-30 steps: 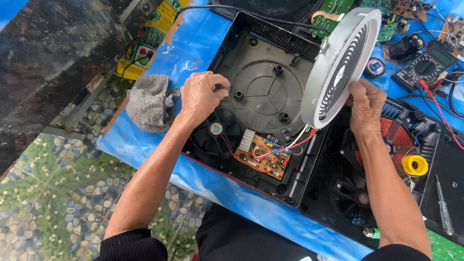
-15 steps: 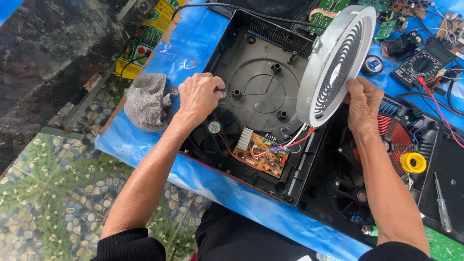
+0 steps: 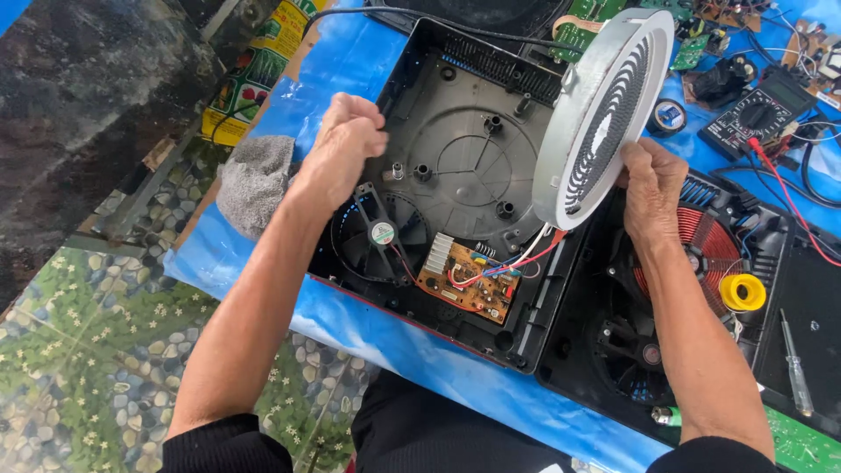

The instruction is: The person cleans the interior of a disassembled electronic device with a cloth, then uses a soldering iron to work on the circuit board. They also handle a small metal spring and reposition a circular fan component within the device casing.

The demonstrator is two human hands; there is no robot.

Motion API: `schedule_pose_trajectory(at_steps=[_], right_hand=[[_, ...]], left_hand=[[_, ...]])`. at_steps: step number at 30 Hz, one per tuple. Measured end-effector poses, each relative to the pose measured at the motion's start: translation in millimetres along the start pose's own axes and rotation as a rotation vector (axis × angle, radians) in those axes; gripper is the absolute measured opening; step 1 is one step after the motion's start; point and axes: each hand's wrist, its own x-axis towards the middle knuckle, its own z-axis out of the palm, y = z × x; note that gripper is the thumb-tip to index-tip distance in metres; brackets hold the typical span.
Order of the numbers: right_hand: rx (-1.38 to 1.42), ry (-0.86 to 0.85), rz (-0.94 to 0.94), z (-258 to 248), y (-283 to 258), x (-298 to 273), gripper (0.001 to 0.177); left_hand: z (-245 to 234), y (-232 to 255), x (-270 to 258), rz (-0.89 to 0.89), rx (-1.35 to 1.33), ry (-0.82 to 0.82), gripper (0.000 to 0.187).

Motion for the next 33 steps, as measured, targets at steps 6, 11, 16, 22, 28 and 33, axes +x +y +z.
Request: schedule_pose_trajectory(at_steps=[6,11,16,22,28,33], right_hand=[[-0.002,0.149,0.075,-25.5,69.0,15.8,0.013],[0.018,0.172,0.080,-11.8,44.0,10.6,0.014],[0.032,0.076,0.068,4.9,-1.1,1.4,0.025],[-0.121,0.088,0.045,16.0,-21.7,-5.9,0.036],[-0.033,0.139,0.089,22.6,-12.7,-4.3,0.028],[0.051,0.128,0.028,10.1,11.2,0.1,0.037]], left_hand=[[49.2,-63.2,71.1,0.282,-0.615,-0.010,0.035],[70.7,-53.6,82.5,0.365,-0.646,-0.089,0.026],[84.0,-12.1,95.2,0.692,-0.045,0.015,0.010],[134.3,11.2,151.0,1.025,0.174,0.097,0.012],[180.0,11.7,198.2,0.880,0.466,0.027,0.020],[189.1,8.8,211.7,0.848,0.570,-0.059,0.033]])
